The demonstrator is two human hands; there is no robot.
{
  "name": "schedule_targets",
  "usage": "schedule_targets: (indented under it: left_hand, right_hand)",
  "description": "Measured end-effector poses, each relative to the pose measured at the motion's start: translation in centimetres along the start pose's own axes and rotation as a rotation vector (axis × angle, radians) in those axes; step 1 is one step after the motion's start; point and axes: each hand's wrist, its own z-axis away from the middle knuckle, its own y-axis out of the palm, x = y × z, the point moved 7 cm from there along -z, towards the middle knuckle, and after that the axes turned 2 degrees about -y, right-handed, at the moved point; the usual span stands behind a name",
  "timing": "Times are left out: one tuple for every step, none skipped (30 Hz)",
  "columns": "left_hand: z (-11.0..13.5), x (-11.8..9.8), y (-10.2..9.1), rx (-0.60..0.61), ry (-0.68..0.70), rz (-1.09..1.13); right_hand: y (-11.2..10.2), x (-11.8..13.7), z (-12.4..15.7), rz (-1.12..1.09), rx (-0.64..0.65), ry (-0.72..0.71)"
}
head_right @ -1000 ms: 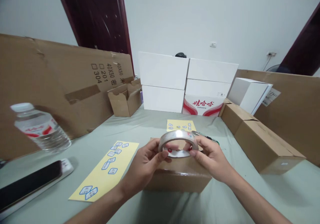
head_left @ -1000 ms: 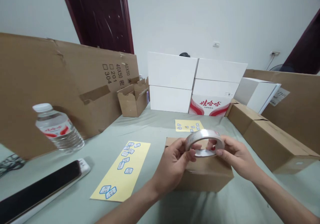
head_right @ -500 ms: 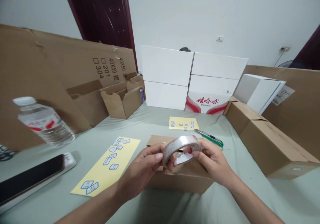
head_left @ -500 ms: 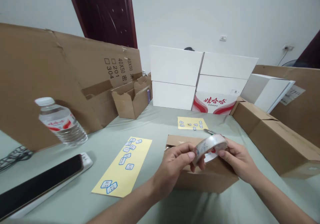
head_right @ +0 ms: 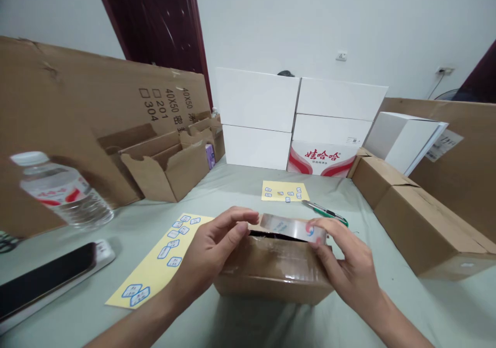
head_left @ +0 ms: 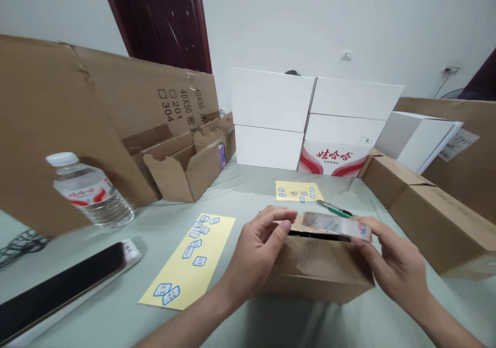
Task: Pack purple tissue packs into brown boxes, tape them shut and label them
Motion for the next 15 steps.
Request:
schedule_targets:
  left_hand:
    - [0.0,-0.2,0.0,0.010,0.027,-0.037]
    - [0.0,-0.4,0.1,0.025,0.043,-0.062]
    - [0.1,-0.4,0.2,0.042,0.048,-0.078]
    - [0.1,-0.3,0.3,0.055,0.043,-0.090]
    - [0.1,-0.2,0.4,0.063,0.032,-0.097]
    - [0.1,0.0,0.4,0.067,0.017,-0.101]
    - [0.1,0.1,0.5,0.072,0.000,-0.104]
    - [0.1,0.2,0.5,0.078,-0.017,-0.106]
    - [0.0,0.3,0.5,0.084,-0.033,-0.102]
    - [-0.1,0.4,0.5,0.092,-0.050,-0.088]
    - [-0.1,0.5,0.5,0.103,-0.065,-0.067]
    - [-0.3,0.6,0.6,0.110,-0.081,-0.043]
    - [-0.4,0.7,0.6,0.117,-0.096,-0.021]
    - [-0.5,0.8,0.6,0.124,-0.111,0.000]
    - [-0.6,0.9,0.6,0.132,-0.126,0.015]
  right_hand:
    - [0.0,0.3,0.0,0.029,0.002,-0.052]
    - [0.0,0.7,-0.1,0.056,0.007,-0.104]
    - [0.0,1.1,-0.1,0.082,0.007,-0.155]
    - [-0.1,1.4,-0.1,0.110,0.006,-0.201]
    - [0.0,1.7,-0.1,0.141,0.008,-0.240]
    - [0.0,2.0,-0.1,0.172,0.014,-0.272]
    - [0.1,2.1,0.0,0.202,0.024,-0.298]
    - [0.2,2.3,0.2,0.231,0.040,-0.320]
    - [0.4,2.4,0.3,0.256,0.055,-0.338]
    - [0.5,2.5,0.5,0.275,0.065,-0.355]
    - [0.5,2.6,0.6,0.287,0.070,-0.370]
    - [0.6,2.7,0.7,0.294,0.074,-0.381]
    - [0.6,2.7,0.7,0.298,0.074,-0.392]
    - [0.6,2.8,0.7,0.301,0.075,-0.402]
    - [0.7,2.9,0.7,0.303,0.074,-0.408]
